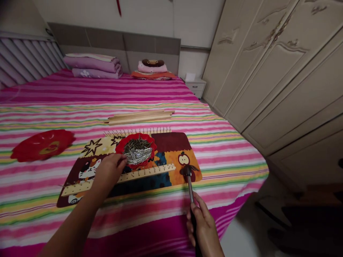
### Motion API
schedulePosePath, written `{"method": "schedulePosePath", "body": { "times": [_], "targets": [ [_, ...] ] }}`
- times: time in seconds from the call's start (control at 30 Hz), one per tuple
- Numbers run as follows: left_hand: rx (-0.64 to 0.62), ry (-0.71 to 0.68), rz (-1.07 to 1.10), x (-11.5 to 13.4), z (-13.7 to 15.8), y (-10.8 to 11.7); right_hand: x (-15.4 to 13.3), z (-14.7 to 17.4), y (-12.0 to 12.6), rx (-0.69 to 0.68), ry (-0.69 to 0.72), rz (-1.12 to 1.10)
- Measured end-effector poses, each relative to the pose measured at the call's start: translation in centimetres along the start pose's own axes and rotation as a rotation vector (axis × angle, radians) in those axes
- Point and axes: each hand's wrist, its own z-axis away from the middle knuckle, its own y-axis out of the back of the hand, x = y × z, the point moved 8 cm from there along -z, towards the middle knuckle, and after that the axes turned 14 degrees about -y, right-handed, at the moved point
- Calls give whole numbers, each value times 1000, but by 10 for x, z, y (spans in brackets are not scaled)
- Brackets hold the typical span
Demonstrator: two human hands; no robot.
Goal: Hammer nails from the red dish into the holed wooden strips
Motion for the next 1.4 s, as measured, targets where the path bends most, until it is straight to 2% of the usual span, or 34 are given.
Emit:
{"method": "schedulePosePath", "body": {
  "times": [0.13, 0.23, 0.4, 0.53, 0.7, 0.87, 1.13, 1.27, 1.4],
  "targets": [
    [-307, 77, -192, -9, -29, -28, 0, 0, -2, 11, 17, 32],
    [-437, 136, -179, -13, -36, -41, 0, 0, -2, 23, 42, 65],
    [-514, 201, -138, -18, -37, -44, 4, -4, -1, 7, 75, 111],
    [-532, 135, -112, -20, -39, -44, 6, -8, -1, -11, 94, 108],
    [-593, 64, 20, -21, -37, -49, 6, -8, -2, -15, 117, 133],
    [-490, 69, 166, -26, -35, -47, 6, -8, -2, 2, 114, 148],
    [-247, 202, 604, -36, -29, -29, 8, -11, -2, -6, 124, 153],
    [-150, 279, 656, -39, -24, -16, 7, -10, -3, -1, 126, 153],
    [-88, 315, 728, -35, -6, 1, 5, -8, -3, 7, 122, 163]
  ]
}}
